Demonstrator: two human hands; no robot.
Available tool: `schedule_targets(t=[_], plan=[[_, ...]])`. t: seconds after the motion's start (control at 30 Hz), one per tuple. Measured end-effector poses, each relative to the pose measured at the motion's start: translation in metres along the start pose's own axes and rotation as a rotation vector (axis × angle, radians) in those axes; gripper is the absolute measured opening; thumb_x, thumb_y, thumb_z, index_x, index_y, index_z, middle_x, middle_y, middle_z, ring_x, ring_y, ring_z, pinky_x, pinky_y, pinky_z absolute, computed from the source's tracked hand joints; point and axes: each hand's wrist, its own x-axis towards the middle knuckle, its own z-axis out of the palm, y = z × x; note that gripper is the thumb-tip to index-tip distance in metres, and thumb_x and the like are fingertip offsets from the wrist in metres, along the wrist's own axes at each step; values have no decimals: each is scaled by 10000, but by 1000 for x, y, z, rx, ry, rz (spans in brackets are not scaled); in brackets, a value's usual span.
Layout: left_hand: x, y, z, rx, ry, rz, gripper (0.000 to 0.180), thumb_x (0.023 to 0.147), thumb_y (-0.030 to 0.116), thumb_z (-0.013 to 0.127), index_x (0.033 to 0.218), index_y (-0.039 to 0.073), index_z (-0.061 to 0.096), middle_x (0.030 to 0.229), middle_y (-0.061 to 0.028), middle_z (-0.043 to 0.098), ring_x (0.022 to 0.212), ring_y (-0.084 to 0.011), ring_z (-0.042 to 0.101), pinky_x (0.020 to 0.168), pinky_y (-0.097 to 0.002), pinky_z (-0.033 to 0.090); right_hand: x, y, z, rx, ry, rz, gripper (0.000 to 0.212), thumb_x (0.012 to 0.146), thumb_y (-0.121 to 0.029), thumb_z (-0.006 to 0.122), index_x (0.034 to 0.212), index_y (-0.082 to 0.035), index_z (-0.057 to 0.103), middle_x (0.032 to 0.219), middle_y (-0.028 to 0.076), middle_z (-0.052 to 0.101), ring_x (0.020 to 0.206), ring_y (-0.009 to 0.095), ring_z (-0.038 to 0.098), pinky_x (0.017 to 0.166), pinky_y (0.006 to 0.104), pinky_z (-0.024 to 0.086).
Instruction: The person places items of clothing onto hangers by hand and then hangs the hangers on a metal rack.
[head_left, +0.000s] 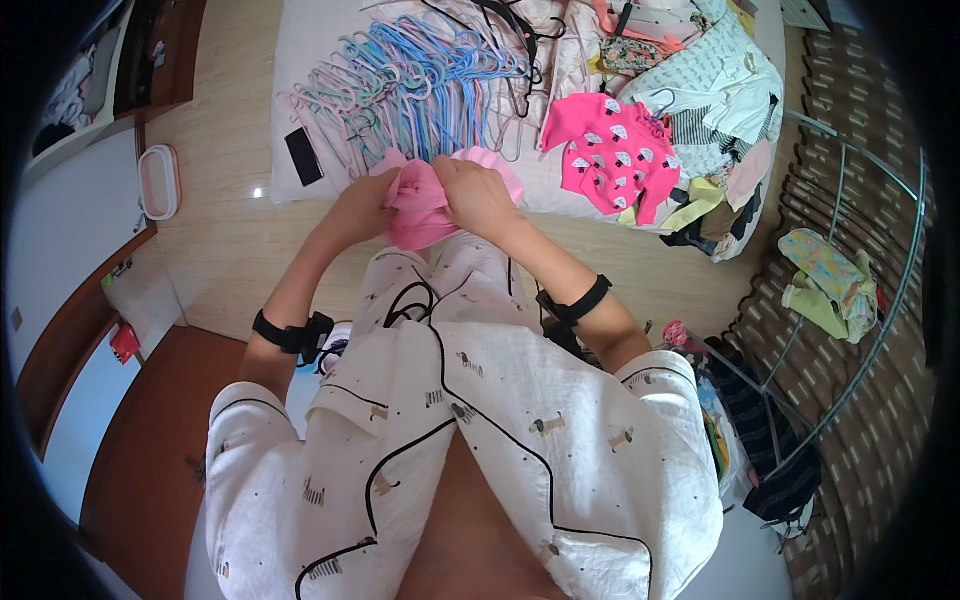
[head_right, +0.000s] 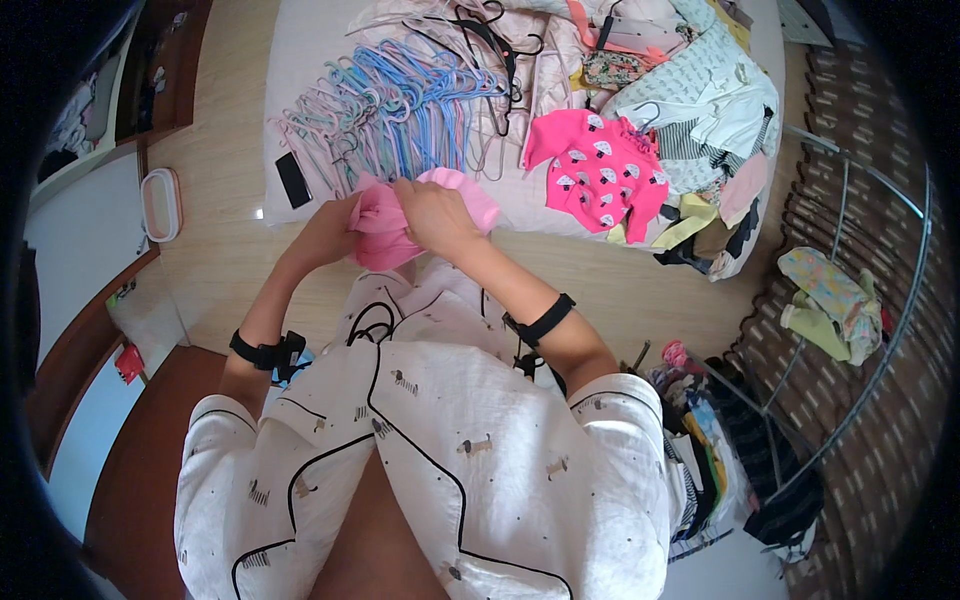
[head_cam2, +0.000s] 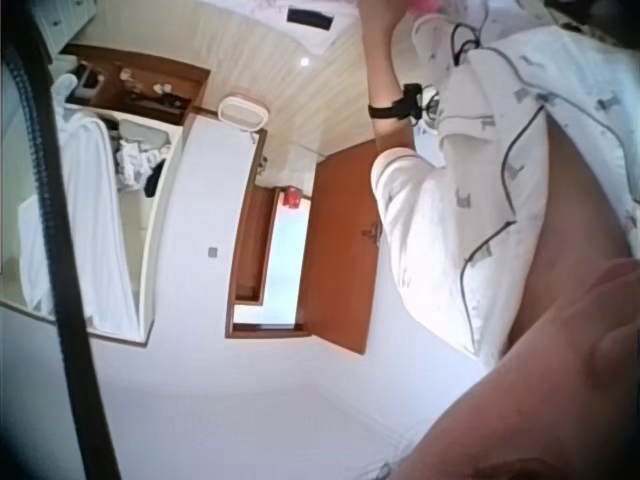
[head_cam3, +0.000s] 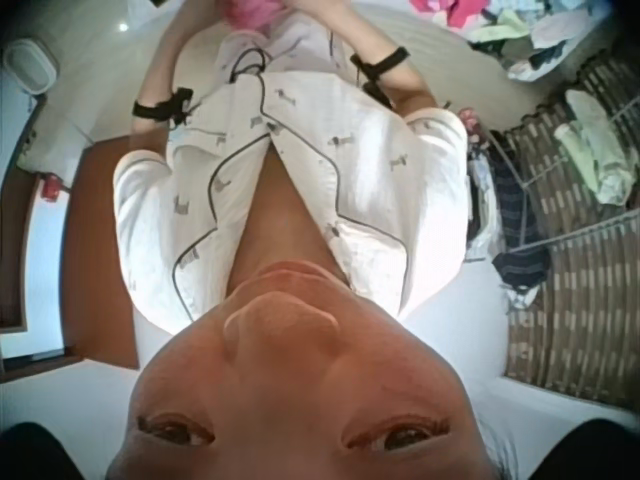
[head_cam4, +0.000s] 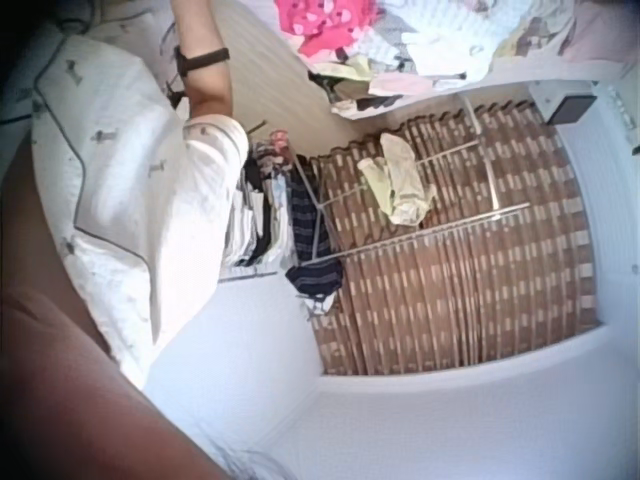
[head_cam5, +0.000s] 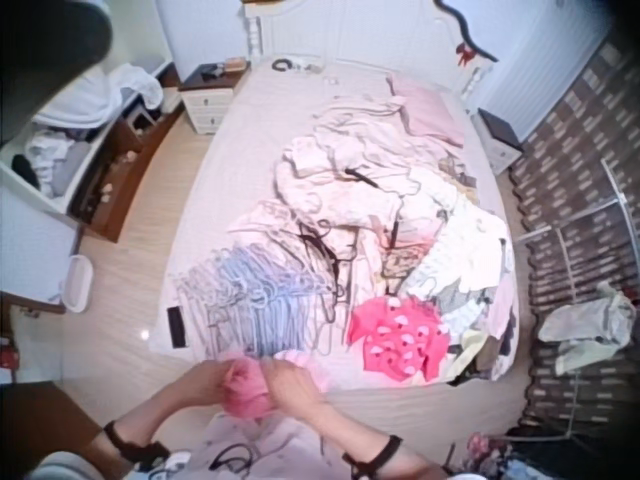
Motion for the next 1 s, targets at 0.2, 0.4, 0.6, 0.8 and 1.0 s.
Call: schedule_targets(t=[0.2,0.4,0.6,0.8,1.0], plan=[[-14,-23,-32,95,42,45,405,701,26,597,1105,15,584,938,-219,638,894,-414,602,778,-400,481,18,-2,29,10,-208,46,332,715,-131,689,993,-27,539,869,183,642,865,376,626,702,461,499],[-13,-49,-47,86,34,25,354,728,35,594,1080,9,567,950,-230,634,915,-428,589,751,-445,468,37,25,42,243,-82,63,354,691,-182,732,994,-52,606,883,191,660,881,377,633,743,449,507],[-23,-78,-72,56,35,-101,395,751,-23,569,1140,26,518,969,-246,632,950,-434,591,777,-430,471,41,79,71,340,-246,207,360,742,-315,745,957,-43,651,890,169,671,848,355,636,746,415,500],[-53,-122,-98,100,196,-89,447,765,-49,557,1198,40,491,1020,-252,623,985,-431,598,811,-432,480,35,126,127,216,-306,346,292,788,-261,713,978,-47,657,890,183,678,862,340,653,753,418,500],[-68,-157,-120,151,380,-266,332,808,-15,559,1117,6,440,909,-272,630,884,-448,616,751,-449,483,45,131,179,271,-291,376,248,799,-238,688,953,-46,653,870,180,675,826,341,652,741,413,503]])
